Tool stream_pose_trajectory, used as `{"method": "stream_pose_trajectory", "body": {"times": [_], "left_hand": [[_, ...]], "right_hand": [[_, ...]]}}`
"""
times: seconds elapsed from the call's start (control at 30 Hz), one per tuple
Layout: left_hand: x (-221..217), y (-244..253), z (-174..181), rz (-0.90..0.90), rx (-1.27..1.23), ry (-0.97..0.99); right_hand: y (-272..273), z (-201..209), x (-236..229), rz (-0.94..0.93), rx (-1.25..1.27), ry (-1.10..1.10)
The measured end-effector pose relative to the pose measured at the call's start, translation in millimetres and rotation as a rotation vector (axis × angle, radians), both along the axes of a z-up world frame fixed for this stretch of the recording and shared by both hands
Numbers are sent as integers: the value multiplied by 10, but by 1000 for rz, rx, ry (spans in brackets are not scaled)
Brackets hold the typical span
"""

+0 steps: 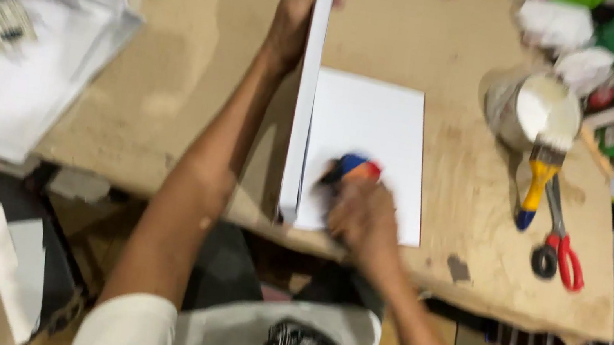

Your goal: The person applies a white adhesive to the inner cover of a book using a brush, then closes the book and wipes the exterior with a cloth. The person repeats the process of applying adhesive to the page and wiping the book.

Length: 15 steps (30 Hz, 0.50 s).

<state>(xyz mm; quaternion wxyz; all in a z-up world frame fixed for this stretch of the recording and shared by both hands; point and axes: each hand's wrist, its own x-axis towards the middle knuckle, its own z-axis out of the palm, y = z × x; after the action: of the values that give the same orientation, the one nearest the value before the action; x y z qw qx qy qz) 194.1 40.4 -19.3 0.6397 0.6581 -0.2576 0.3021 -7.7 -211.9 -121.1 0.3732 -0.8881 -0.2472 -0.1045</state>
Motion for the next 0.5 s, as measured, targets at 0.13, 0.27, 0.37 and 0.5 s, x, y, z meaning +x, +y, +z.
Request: {"method": "stream_pose_trajectory", "body": {"times": [0.13,0.27,0.37,0.5], "left_hand": [[-151,-3,230,-67,-185,253],[-235,-41,326,-152,-197,263],[-244,-55,303,-169,-234,307],[-209,-48,252,-181,-276,352]], "right_hand": [[366,448,-266,126,-258,-271],[487,422,244,158,-266,-276],[689,420,776,146,-250,-288],[854,268,1521,48,-289,-311]]}}
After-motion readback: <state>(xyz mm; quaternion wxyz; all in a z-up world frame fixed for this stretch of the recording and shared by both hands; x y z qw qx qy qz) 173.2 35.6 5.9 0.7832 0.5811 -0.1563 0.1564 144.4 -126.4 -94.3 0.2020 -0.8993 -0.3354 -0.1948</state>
